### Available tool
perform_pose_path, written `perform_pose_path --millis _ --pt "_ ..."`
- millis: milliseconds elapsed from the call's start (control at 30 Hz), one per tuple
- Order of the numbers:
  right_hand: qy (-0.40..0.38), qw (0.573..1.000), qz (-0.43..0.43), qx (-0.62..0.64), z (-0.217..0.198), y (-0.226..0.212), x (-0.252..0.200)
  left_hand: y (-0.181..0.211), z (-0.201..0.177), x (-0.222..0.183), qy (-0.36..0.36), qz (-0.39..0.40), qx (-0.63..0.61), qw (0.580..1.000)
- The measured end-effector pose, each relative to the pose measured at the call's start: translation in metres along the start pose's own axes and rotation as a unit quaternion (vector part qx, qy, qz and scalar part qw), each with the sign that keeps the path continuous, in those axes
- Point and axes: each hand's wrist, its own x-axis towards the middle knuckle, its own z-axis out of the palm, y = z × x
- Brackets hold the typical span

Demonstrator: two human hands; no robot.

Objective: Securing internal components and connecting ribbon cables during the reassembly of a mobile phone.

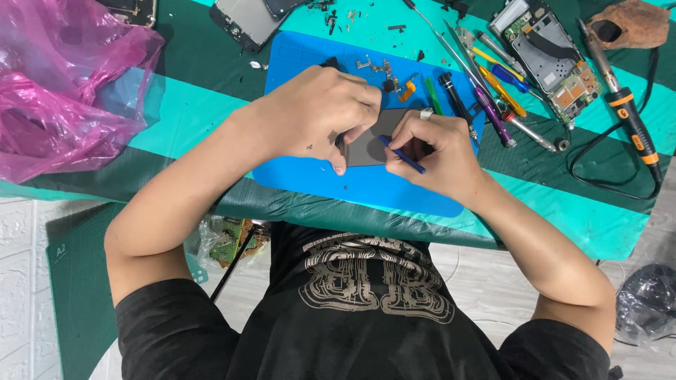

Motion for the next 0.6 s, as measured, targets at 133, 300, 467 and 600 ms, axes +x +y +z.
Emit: perform_pose_path --millis 133,300,467,600 --pt "0.008 1.0 -0.005 0.01 0.0004 0.0012 -0.0012 -0.0007 0.0035 -0.0005 0.01 0.01 0.014 1.0" --pt "-0.003 1.0 -0.013 0.026 -0.0014 0.0035 -0.0031 0.0013 0.0026 -0.0005 0.016 0.013 0.009 1.0" --pt "0.022 1.0 0.01 0.009 -0.0062 -0.0045 -0.0021 0.001 0.0038 -0.0009 0.014 0.013 0.015 1.0" --pt "0.024 1.0 0.001 -0.011 -0.0076 -0.0016 -0.0039 -0.001 0.0063 -0.0006 0.012 0.012 0.015 1.0"
